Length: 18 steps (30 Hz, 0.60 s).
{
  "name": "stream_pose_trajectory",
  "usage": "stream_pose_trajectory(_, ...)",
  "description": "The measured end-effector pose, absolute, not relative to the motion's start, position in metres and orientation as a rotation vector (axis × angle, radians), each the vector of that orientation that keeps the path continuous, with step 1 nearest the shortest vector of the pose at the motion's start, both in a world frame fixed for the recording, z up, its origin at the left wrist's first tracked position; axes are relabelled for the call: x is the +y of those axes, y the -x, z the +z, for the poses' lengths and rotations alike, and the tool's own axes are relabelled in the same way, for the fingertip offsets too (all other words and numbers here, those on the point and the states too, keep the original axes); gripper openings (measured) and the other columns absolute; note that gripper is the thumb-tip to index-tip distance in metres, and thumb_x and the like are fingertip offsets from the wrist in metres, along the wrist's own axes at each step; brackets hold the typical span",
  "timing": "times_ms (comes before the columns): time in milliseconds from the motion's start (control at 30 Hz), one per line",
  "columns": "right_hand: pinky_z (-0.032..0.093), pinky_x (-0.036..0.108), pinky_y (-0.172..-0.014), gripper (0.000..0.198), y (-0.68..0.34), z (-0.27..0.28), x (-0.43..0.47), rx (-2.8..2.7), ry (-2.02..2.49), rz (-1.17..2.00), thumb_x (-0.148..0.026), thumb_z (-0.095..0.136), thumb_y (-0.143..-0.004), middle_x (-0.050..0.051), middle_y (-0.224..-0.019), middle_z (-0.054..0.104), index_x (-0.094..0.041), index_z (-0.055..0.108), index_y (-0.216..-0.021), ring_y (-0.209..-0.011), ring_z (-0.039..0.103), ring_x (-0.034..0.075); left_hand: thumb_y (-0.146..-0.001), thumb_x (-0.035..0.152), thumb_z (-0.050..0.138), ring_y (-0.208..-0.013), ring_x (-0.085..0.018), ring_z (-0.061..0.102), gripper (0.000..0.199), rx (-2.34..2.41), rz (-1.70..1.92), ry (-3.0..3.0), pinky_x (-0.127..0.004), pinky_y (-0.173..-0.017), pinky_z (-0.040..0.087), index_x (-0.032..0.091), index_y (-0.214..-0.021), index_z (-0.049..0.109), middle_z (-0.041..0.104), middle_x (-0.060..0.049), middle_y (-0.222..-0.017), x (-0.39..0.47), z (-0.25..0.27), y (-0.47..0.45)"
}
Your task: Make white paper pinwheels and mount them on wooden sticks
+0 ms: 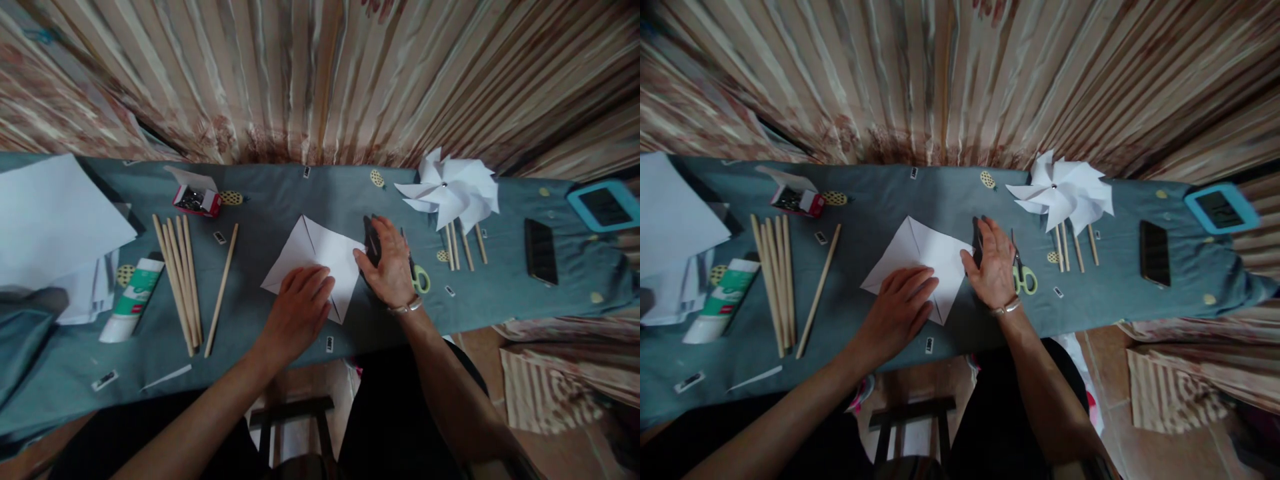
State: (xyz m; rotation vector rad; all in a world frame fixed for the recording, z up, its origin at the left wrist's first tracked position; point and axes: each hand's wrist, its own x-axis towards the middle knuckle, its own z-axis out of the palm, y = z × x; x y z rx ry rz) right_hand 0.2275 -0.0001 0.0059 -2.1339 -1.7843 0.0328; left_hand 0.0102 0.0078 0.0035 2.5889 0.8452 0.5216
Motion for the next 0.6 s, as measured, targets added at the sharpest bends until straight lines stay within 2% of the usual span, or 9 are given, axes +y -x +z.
stream_pose_trajectory(233,0.035,0.054,-0.111,0.059,-0.24,0.007,0.001,-1.735,2.185,-0.006,-0.039,0.05,-0.09,0.02,-0.15,0.045,-0.013,0.04,-0.143,-0.142,0.038,0.031,-0.095,0.018,0.047,-0.128,-0.029,0.051,0.032,0.845,0.505,-2.571,-0.049,-0.108,0.041,0.011,-0.125,0.057,0.061,-0.016,-0.132,0.008,0.004,-0.01)
stream_pose_trajectory(400,0.037,0.05,-0.113,0.046,-0.231,0.032,-0.016,-1.738,1.976,-0.021,-0.029,0.043,-0.095,0.02,-0.145,0.05,-0.012,0.049,-0.138,-0.14,0.042,0.028,-0.096,0.017,0.043,-0.13,-0.028,0.05,0.033,0.842,0.491,-2.474,-0.05,-0.108,0.04,0.016,-0.127,0.056,0.061,-0.013,-0.133,0.009,0.007,-0.01)
stream_pose_trajectory(500,0.047,0.043,-0.106,0.032,-0.214,0.042,-0.032,-1.838,1.749,0.123,-0.02,0.04,-0.096,0.011,-0.124,0.067,-0.018,0.065,-0.115,-0.121,0.06,0.023,-0.098,0.015,0.037,-0.129,-0.026,0.051,0.039,0.835,0.53,-2.398,-0.048,-0.108,0.04,0.015,-0.135,0.05,0.061,-0.013,-0.134,0.009,0.008,-0.009)
stream_pose_trajectory(600,0.052,0.034,-0.099,0.033,-0.19,0.042,-0.047,-2.029,1.606,0.37,-0.011,0.039,-0.095,0.008,-0.11,0.074,-0.02,0.068,-0.107,-0.107,0.065,0.018,-0.098,0.01,0.032,-0.125,-0.026,0.052,0.045,0.86,0.592,-2.355,-0.045,-0.107,0.042,0.004,-0.142,0.038,0.06,-0.018,-0.135,0.01,0.009,-0.008)
